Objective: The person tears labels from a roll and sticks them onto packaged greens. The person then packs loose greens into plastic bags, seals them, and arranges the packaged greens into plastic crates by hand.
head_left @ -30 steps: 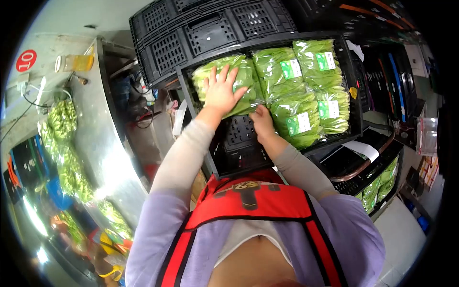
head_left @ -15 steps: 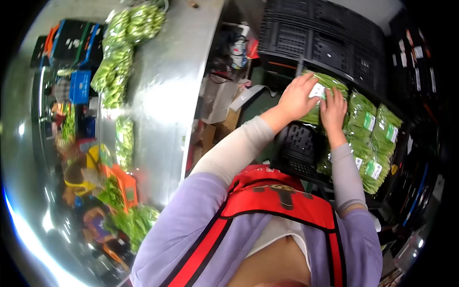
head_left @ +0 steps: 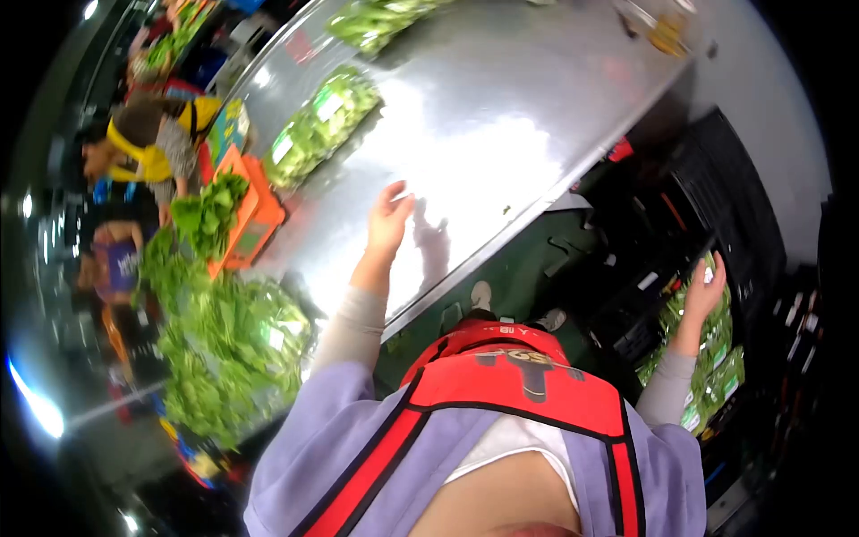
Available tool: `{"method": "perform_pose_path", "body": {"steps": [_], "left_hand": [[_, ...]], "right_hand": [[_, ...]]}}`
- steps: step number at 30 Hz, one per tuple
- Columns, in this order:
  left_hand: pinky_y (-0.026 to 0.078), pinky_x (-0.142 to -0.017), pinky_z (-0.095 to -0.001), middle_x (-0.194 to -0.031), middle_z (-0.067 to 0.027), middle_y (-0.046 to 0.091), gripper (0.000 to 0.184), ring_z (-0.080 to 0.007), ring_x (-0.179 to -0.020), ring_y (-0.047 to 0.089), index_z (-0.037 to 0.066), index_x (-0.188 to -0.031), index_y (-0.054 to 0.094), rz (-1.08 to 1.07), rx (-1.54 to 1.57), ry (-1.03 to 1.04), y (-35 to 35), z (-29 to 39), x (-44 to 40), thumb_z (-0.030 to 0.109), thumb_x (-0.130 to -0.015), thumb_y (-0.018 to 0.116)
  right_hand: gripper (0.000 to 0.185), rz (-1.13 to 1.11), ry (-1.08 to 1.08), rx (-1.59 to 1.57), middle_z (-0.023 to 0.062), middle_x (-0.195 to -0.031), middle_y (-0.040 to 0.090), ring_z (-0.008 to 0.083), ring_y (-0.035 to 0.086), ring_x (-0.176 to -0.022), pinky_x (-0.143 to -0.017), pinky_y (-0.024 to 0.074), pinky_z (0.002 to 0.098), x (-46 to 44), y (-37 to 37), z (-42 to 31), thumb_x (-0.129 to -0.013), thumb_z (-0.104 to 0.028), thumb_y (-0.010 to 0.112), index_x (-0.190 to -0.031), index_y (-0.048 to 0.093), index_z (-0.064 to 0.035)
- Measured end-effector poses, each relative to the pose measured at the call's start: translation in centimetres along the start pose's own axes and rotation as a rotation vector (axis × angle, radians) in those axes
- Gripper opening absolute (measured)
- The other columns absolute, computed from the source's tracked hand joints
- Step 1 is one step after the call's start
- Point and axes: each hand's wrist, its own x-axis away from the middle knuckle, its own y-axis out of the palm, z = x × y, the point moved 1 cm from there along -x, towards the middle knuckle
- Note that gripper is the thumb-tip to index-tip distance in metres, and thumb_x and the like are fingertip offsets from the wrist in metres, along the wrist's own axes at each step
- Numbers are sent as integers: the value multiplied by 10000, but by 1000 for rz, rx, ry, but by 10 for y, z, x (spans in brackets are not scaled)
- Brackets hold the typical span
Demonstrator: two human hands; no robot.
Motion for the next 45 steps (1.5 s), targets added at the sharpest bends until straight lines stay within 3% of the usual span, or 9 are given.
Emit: {"method": "perform_pose_path", "body": {"steps": [6, 10, 18, 22, 24, 26, 35, 39, 45], "left_hand": [[385, -937, -341, -1303, -135, 388, 637, -269, -1178, 424, 22, -1337, 286, 566, 759, -231, -163, -73, -44, 278, -850, 608], [378, -966, -344, -1331, -144, 336, 655, -321, -1230, 368, 54, -1353, 254, 519, 1020, -286, -203, -105, -103, 321, -859, 591], [507, -743, -285, -1063, -98, 535, 268, -218, -977, 530, 50, -1102, 481, 681, 1234, -350, -217, -116, -149, 230, -908, 522], [488, -740, -291, -1052, -68, 539, 227, -200, -984, 524, 55, -1090, 481, 629, 1007, -288, -212, -109, -133, 187, -908, 515], [466, -757, -314, -1033, -46, 537, 179, -173, -969, 519, 69, -1068, 486, 589, 817, -286, -202, -91, -119, 150, -909, 500], [456, -777, -328, -1027, -38, 533, 169, -164, -965, 515, 76, -1063, 490, 542, 812, -253, -189, -83, -104, 139, -906, 499], [433, -780, -271, -953, -6, 525, 84, -109, -876, 506, 90, -945, 541, 311, 590, -276, -139, -109, 61, 155, -892, 536], [405, -786, -242, -957, -7, 509, 82, -109, -874, 501, 56, -857, 563, 275, 472, -390, -118, -104, 131, 131, -882, 543], [386, -845, -245, -1030, -14, 507, 39, -96, -916, 494, 40, -867, 570, 225, 530, -343, -119, -122, 152, 45, -867, 531]], "right_hand": [[362, -598, 10, -567, 144, -1158, 570, 208, 541, -1070, -914, 410, 300, 28, 151, -244, -855, -118, 571, -1183, 523, 28], [363, -979, -132, -750, 153, -1109, 596, 214, 565, -1037, -889, 425, 293, 65, 253, -351, -842, -153, 573, -1158, 540, 23], [530, -1023, -132, -544, 114, -957, 614, 159, 578, -883, -743, 440, 257, 75, 354, -465, -824, -266, 610, -1241, 453, 21], [573, -981, 237, -620, 110, -873, 603, 165, 574, -755, -592, 427, 272, 73, 374, -504, -830, -277, 598, -1290, 380, -13], [515, -932, 386, -688, 114, -831, 596, 161, 571, -648, -467, 408, 280, 69, 391, -511, -831, -271, 594, -1250, 427, -22], [435, -1160, 446, -733, 76, -934, 598, 179, 591, -866, -706, 452, 289, 67, 406, -517, -874, -240, 554, -1234, 427, -31], [120, -1055, 325, -1020, 33, -836, 561, 136, 556, -808, -724, 438, 273, 104, 294, -442, -888, -185, 539, -907, 530, -67], [107, -1158, 591, -759, 82, -940, 606, 173, 589, -867, -729, 457, 278, 109, 240, -329, -877, -154, 544, -928, 528, -62], [367, -1160, 685, -817, 102, -1006, 599, 194, 587, -903, -807, 454, 291, 89, 236, -321, -903, -337, 497, -1129, 474, -48]]}}
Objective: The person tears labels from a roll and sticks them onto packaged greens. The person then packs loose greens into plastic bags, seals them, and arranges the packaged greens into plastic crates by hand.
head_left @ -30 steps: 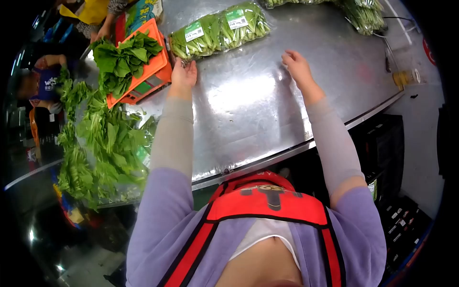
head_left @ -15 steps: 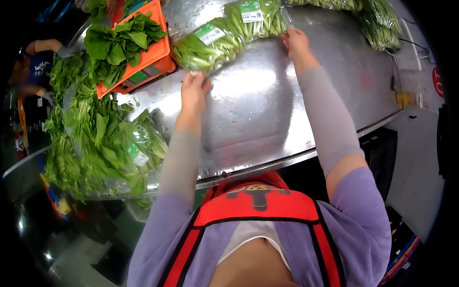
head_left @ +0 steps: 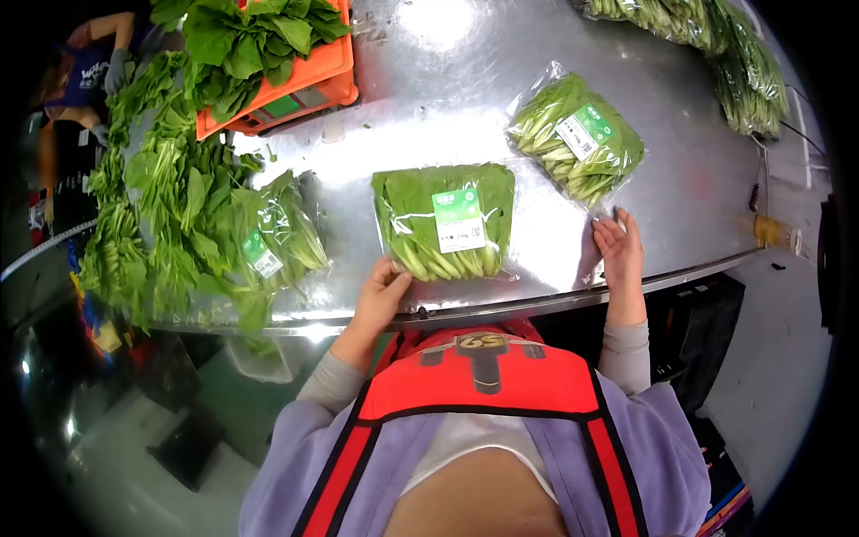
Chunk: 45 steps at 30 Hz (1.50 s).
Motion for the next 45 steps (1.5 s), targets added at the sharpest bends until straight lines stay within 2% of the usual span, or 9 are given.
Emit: {"method": "perform_pose_path", "body": {"steps": [3, 8, 11, 14, 22, 27, 38, 43, 45], "left_hand": [[387, -847, -242, -974, 8, 531, 49, -86, -906, 493, 50, -895, 572, 15, 132, -132, 0, 13, 0, 47, -868, 532], [413, -871, -282, -942, 5, 577, 107, -121, -928, 537, 50, -956, 564, 24, 325, -103, 8, 20, 0, 71, -852, 548], [434, -885, -355, -968, -40, 593, 123, -178, -961, 558, 62, -951, 559, -14, 475, -96, 13, 27, 6, 74, -831, 540], [444, -884, -422, -994, -79, 597, 147, -227, -978, 565, 68, -946, 555, -23, 645, -42, 9, 19, 11, 63, -805, 517], [419, -936, -442, -1204, -190, 517, 566, -320, -1091, 527, -33, -1271, 372, -91, 869, 92, 4, 44, 55, 125, -745, 512], [410, -953, -455, -1226, -191, 504, 596, -330, -1126, 502, -26, -1281, 366, -153, 1005, 200, 10, 49, 72, 130, -730, 531], [372, -1002, -433, -1225, -191, 511, 541, -318, -1137, 496, -27, -1272, 398, -286, 1129, 239, 37, 57, 57, 96, -752, 484], [472, -838, -359, -938, -71, 605, 65, -207, -907, 586, 75, -894, 514, 216, 705, -1, 67, 5, 14, 78, -836, 484], [467, -803, -303, -912, -46, 599, 28, -158, -858, 582, 94, -837, 508, 180, 623, 1, 73, 17, 28, 74, -851, 494]], "right_hand": [[662, -57, 45, -19, 149, -1159, 510, 234, 528, -997, -894, 410, 352, -12, 22, -9, -866, -453, 531, -1323, 324, -21], [387, 8, -3, 223, 23, -944, 587, 109, 552, -770, -619, 424, 243, -24, 67, -16, -863, -283, 601, -1160, 451, -86], [316, -149, -8, 47, -10, -898, 579, 58, 512, -689, -502, 366, 205, -36, 62, -11, -823, -166, 652, -1080, 484, -94], [411, -199, 52, 40, -24, -1041, 561, 71, 522, -831, -591, 350, 203, -41, 51, -7, -822, -164, 630, -1195, 472, -94], [287, -349, 47, -108, -23, -1011, 576, 62, 527, -812, -573, 355, 193, -13, 54, -5, -846, -111, 595, -1123, 516, -108], [300, -483, 170, -179, 3, -1006, 588, 78, 548, -797, -562, 387, 179, 21, 56, 9, -851, -67, 575, -1141, 500, -82], [265, -707, 317, -59, 42, -909, 614, 114, 589, -746, -613, 476, 225, 56, 69, 56, -833, -52, 593, -1081, 508, -16], [320, -617, 212, 287, 108, -948, 611, 149, 592, -783, -675, 479, 253, 48, 55, 52, -827, -87, 588, -1111, 511, 36], [313, -598, 195, 523, 109, -953, 606, 124, 578, -772, -659, 462, 234, 45, 50, 24, -831, -114, 597, -1095, 536, 42]]}}
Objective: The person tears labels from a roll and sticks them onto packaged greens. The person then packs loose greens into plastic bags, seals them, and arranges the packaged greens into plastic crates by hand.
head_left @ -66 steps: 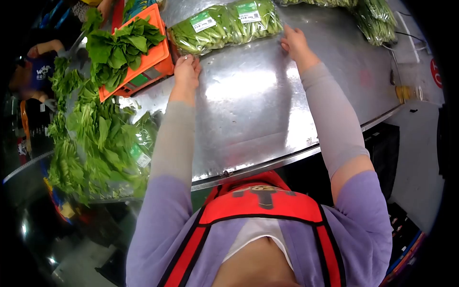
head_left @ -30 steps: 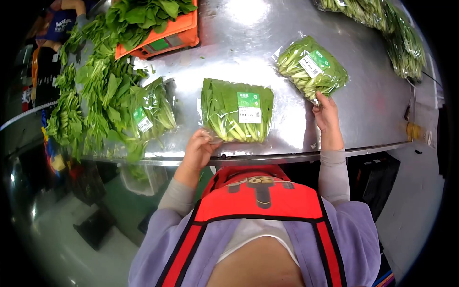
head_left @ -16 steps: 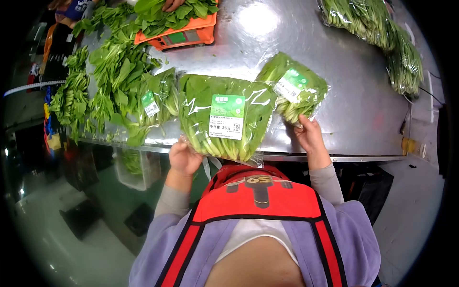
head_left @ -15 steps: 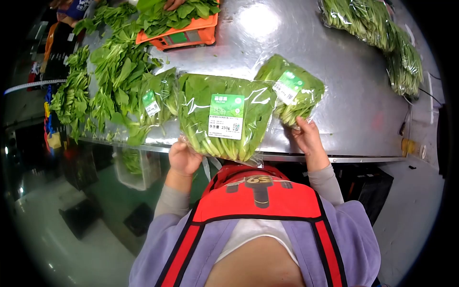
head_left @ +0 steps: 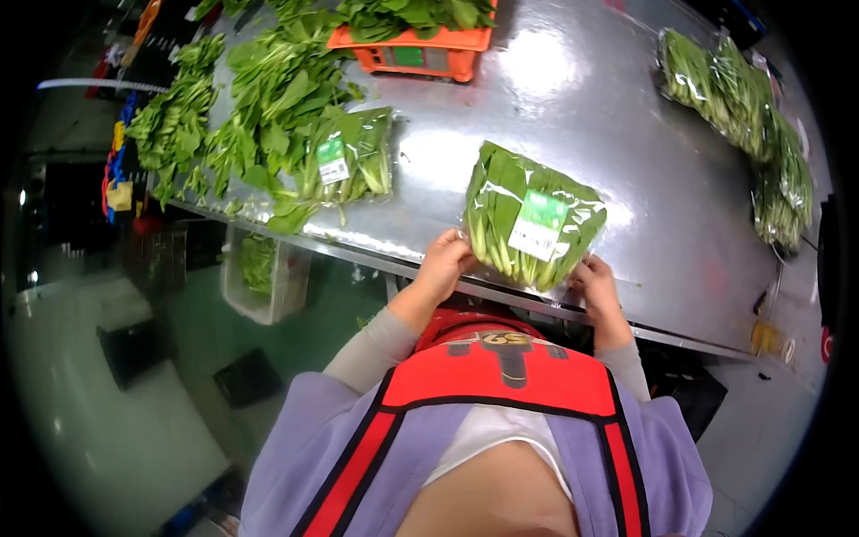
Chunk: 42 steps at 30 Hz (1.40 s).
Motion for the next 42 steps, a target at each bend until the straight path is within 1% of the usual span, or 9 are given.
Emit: {"method": "perform_pose_path", "body": {"steps": [6, 8, 15, 19, 26, 29, 32, 36, 42], "left_hand": [[464, -789, -274, -909, -23, 580, 63, -135, -864, 574, 96, -920, 530, -22, 24, -7, -29, 3, 7, 74, -865, 507], [467, -787, -277, -932, -20, 574, 46, -131, -878, 569, 93, -918, 525, -66, -2, -74, -34, 5, 8, 100, -873, 529], [468, -785, -258, -912, 7, 554, 17, -111, -860, 556, 107, -907, 530, -135, 95, -98, -34, 1, 5, 114, -897, 518], [462, -815, -276, -945, 0, 562, 43, -132, -911, 564, 121, -940, 525, -249, 288, -125, -22, 1, 0, 115, -904, 503], [443, -867, -296, -1087, -56, 563, 176, -169, -1019, 551, 90, -1044, 509, -196, -9, -303, -6, 26, -17, 185, -897, 532], [455, -848, -307, -1085, -82, 552, 337, -171, -1011, 537, 52, -1134, 494, -60, -441, 228, -56, 38, -27, 184, -847, 614], [428, -824, -332, -1017, -118, 551, 367, -211, -946, 517, 20, -1093, 514, 611, -970, 889, -126, 110, -25, 124, -767, 646], [408, -903, -356, -1145, -220, 541, 646, -299, -1074, 518, -69, -1187, 464, 917, -1125, 643, -205, 178, -38, 292, -717, 720], [441, -869, -358, -1166, -279, 518, 890, -304, -1035, 549, -122, -1234, 408, 556, -939, 354, -235, 187, -71, 378, -611, 800]], "right_hand": [[323, 264, -274, 191, 64, -1006, 601, 121, 567, -847, -719, 451, 240, -3, -38, -29, -849, -158, 596, -1132, 550, -8], [324, 316, -661, 385, 89, -1094, 579, 168, 552, -984, -824, 438, 294, 5, -15, -54, -857, -150, 579, -1145, 536, -9], [681, 71, -745, 1185, 200, -1217, 513, 284, 502, -1112, -928, 400, 355, 27, 81, -104, -662, -204, 742, -1240, 453, 12], [637, -10, -602, 850, 175, -1117, 579, 248, 571, -1009, -875, 443, 321, 5, 75, -122, -665, -110, 738, -1234, 475, 3], [513, 46, -687, 1189, 182, -1077, 592, 318, 584, -948, -836, 451, 373, -42, 84, -147, -729, -171, 691, -1185, 522, -9], [459, 105, -690, 1209, 193, -1111, 572, 348, 557, -989, -845, 439, 393, -44, 88, -147, -753, -186, 665, -1154, 539, -3], [442, 192, -784, 1199, 199, -1144, 552, 342, 531, -1046, -889, 420, 383, -27, 88, -153, -745, -155, 668, -1141, 543, -2], [427, 211, -876, 1125, 188, -1130, 562, 315, 533, -1053, -906, 412, 370, 7, 110, -154, -742, -124, 666, -1134, 548, -1], [465, -396, -562, 511, 151, -1225, 512, 257, 484, -1136, -965, 369, 359, 17, 179, -111, -780, -141, 661, -1195, 504, -3]]}}
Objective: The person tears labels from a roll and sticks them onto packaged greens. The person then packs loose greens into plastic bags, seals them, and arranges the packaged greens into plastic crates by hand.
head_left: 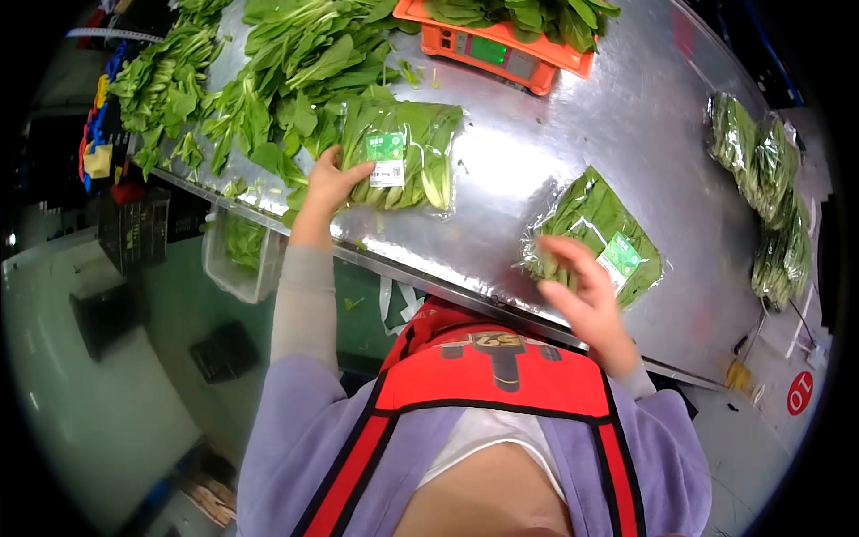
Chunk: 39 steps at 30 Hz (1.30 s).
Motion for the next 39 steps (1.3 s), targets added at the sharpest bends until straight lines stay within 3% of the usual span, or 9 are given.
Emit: {"method": "perform_pose_path", "body": {"steps": [8, 12, 19, 22, 26, 29, 32, 36, 39], "left_hand": [[414, -915, -326, -1207, -141, 492, 644, -215, -1089, 494, -42, -1246, 416, 1, 93, 391, 30, -7, 49, 50, -693, 734], [417, -917, -311, -1231, -127, 468, 590, -194, -1107, 482, -11, -1203, 423, -182, 580, 122, 34, 9, 83, -4, -695, 723], [418, -920, -331, -1228, -121, 469, 666, -215, -1101, 492, 29, -1265, 322, -154, 738, 204, -2, 25, 106, -102, -695, 640], [400, -946, -348, -1231, -121, 467, 676, -233, -1116, 486, 35, -1263, 328, -175, 883, 213, -23, 35, 114, -101, -678, 638], [388, -961, -358, -1233, -113, 468, 691, -233, -1127, 478, 45, -1273, 329, -173, 940, 266, -38, 47, 129, -63, -678, 663], [385, -965, -359, -1232, -108, 472, 693, -231, -1124, 481, 42, -1277, 334, -163, 946, 263, -38, 53, 139, -53, -679, 672], [379, -969, -358, -1248, -120, 457, 679, -227, -1141, 465, 33, -1280, 336, -198, 889, 277, -36, 55, 144, -42, -693, 669], [365, -977, -358, -1276, -135, 425, 637, -224, -1174, 434, 22, -1285, 329, -95, 806, 175, -16, 40, 139, 22, -743, 663], [411, -832, -344, -1244, -113, 433, 533, -179, -1050, 465, 22, -1251, 349, 296, 741, -223, 9, 21, 161, 162, -824, 636]], "right_hand": [[587, 363, 245, -611, 176, -1306, 419, 251, 399, -1221, -1004, 336, 357, -108, 100, 84, -824, -92, 612, -1318, 321, 38], [538, 318, 246, -850, 162, -1271, 446, 246, 437, -1160, -972, 356, 356, -110, 103, 85, -828, -52, 584, -1300, 340, 37], [469, 239, 79, -808, 120, -1194, 499, 201, 480, -1099, -940, 378, 321, -80, 96, 44, -823, -9, 555, -1264, 395, 7], [447, 99, 11, -943, 106, -1138, 521, 179, 500, -1052, -898, 403, 304, -67, 86, 36, -812, 11, 557, -1238, 422, -10], [417, 465, -215, -407, 89, -1054, 535, 168, 516, -976, -807, 442, 266, -55, 79, 19, -798, 1, 603, -1187, 454, -19], [480, 182, -93, -412, 77, -1052, 530, 170, 520, -952, -781, 451, 267, -50, 83, 27, -792, -71, 669, -1210, 440, -9], [237, -60, 186, -670, 24, -858, 596, 106, 554, -788, -705, 459, 238, -45, 89, 46, -876, -150, 586, -1060, 567, -2], [180, 103, 309, -823, 9, -792, 610, 85, 558, -708, -667, 459, 223, -47, 101, 57, -899, -194, 549, -947, 606, -30], [153, 156, 400, -849, 20, -832, 630, 97, 578, -725, -645, 469, 223, -50, 112, 70, -901, -206, 546, -918, 605, -66]]}}
